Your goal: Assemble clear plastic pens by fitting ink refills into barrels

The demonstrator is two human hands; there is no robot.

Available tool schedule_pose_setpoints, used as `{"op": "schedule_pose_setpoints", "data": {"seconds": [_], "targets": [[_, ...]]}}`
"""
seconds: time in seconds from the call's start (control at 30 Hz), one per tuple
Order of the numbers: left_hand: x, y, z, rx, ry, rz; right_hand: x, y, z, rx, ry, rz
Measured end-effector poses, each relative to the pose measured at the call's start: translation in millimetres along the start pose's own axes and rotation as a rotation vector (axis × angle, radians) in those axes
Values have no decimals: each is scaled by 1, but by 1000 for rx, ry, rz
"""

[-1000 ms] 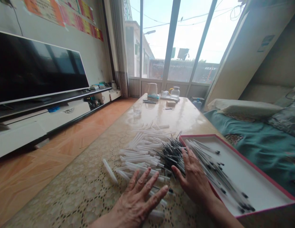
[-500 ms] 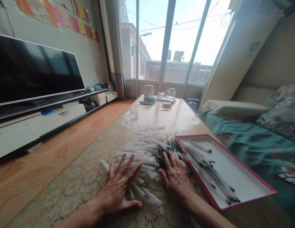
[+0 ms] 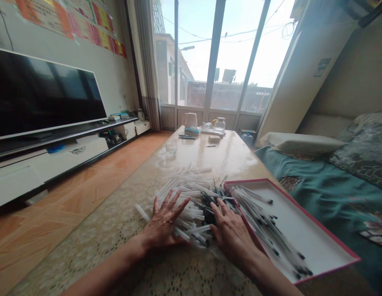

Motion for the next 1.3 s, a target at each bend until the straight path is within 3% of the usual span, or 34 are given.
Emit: {"op": "schedule_pose_setpoints", "data": {"seconds": [0.13,0.27,0.37,0.47,0.6,0.73,0.87,0.93,1.0,1.13,1.3], "targets": [[5,2,-11,-69,8,-7,27,13,-7,37,59,138],[12,12,-26,-158,46,-7,38,63,0,4,168,161],[14,18,-33,-173,54,-4,36,114,8,-66,279,-2],[14,23,-37,-182,16,-19,22,150,11,-126,301,-60],[12,30,-44,-196,-38,-40,5,169,8,-157,294,-65],[10,32,-49,-217,-15,-60,5,172,9,-143,309,-9],[6,27,-41,-212,19,-32,29,153,11,-127,382,62],[4,25,-31,-212,20,-18,42,126,8,-96,400,135],[2,23,-20,-211,18,-10,45,93,2,-66,325,299],[-1,21,0,-198,22,7,36,31,-15,16,167,494],[-5,18,14,-141,72,14,4,-11,-34,162,-1,535]]}}
Point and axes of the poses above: each hand's wrist, its own z-axis towards the middle knuckle, its own x-axis out of the back of the hand, y = z × x, the point moved 8 cm from there along z, towards the middle knuckle, and after that the axes turned 6 degrees about y, right-handed, at the moved point
